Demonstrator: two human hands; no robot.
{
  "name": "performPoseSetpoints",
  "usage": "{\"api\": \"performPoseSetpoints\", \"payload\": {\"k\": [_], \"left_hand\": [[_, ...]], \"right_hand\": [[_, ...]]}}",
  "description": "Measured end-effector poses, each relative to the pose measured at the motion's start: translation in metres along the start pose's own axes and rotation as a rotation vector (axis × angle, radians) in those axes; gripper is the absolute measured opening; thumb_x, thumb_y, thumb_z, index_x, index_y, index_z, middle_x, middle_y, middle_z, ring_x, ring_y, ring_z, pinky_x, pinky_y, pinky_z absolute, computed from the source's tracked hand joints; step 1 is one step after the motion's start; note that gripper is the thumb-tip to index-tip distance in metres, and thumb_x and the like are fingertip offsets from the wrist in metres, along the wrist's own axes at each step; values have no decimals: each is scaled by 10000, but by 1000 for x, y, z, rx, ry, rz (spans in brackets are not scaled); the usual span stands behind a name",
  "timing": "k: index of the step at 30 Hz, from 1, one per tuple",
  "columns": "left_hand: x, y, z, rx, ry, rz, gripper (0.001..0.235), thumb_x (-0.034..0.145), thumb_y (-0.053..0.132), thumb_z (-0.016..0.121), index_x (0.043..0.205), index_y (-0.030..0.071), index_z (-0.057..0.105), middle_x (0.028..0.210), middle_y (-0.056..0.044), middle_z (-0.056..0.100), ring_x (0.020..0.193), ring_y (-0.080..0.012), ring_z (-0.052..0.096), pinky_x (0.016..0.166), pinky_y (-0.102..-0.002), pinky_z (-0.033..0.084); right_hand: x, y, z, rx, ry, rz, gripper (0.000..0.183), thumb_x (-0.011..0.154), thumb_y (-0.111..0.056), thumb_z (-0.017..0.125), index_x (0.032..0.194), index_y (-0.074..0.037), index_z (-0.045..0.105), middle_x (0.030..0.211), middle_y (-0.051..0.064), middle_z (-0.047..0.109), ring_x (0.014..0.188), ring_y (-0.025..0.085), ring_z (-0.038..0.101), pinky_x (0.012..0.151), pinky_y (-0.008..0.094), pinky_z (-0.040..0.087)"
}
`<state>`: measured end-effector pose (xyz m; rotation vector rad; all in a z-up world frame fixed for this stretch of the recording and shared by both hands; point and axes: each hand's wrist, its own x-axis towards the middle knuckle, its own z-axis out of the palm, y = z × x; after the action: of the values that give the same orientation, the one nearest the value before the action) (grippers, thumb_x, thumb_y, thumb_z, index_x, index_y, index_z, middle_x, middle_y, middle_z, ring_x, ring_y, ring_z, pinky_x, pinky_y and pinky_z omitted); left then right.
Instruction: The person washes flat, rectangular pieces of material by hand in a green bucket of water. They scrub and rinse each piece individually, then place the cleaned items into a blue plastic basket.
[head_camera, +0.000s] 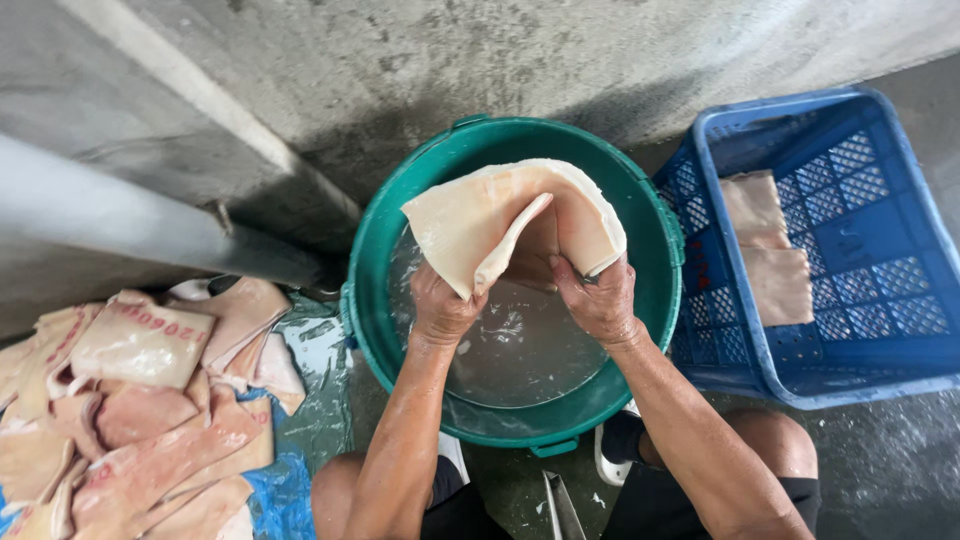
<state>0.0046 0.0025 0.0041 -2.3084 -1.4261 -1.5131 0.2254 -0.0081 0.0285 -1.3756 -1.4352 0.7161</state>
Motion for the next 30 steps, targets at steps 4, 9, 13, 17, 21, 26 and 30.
{"api": "performPoseSetpoints", "payload": {"k": [4,9,13,17,21,26,30], "left_hand": [[32,17,14,-80,-26,93,255,990,303,646,1039,62,712,1043,-116,723,895,-347,712,765,-449,597],[92,61,54,-234,-62,159,339,995,399,698,1054,67,725,1024,-101,734,895,-326,726,771,-440,606],[139,113,106,-343,-144,289,315,935,346,765,1056,59,721,1004,-101,733,870,-307,726,751,-428,595],[165,175,176,-463,-326,330,223,890,202,830,1028,76,707,957,-104,696,823,-338,691,708,-438,555],[160,225,251,-594,-516,336,264,909,133,785,1147,75,686,1058,-100,707,892,-341,706,714,-416,564],[126,259,326,-699,-780,305,361,920,243,800,1224,109,659,1086,-147,701,897,-363,702,680,-441,560],[92,267,371,-790,-951,250,491,993,315,768,1353,61,550,1134,-153,723,954,-403,691,718,-467,543]], "right_hand": [[7,-15,-32,-40,82,8,563,879,-101,804,1366,-14,536,1182,120,738,1074,200,732,913,331,574],[21,-22,-101,-75,229,-96,509,922,-37,793,1366,-6,544,1193,95,713,1056,185,707,933,321,567],[23,-7,-172,-61,347,-129,516,974,38,763,1410,-17,490,1234,100,639,1052,194,653,939,303,547],[7,28,-235,55,537,-25,636,1004,63,716,1500,-19,327,1349,76,561,1172,152,592,1019,288,522],[-19,76,-276,154,681,121,704,983,78,690,1542,-13,272,1428,92,532,1309,161,566,1114,322,507],[-57,129,-304,76,789,376,642,975,40,705,1508,6,348,1320,96,623,1173,139,627,983,307,553],[-83,154,-323,-164,693,640,606,944,-19,737,1447,20,401,1142,142,729,998,160,696,812,319,590]]}}
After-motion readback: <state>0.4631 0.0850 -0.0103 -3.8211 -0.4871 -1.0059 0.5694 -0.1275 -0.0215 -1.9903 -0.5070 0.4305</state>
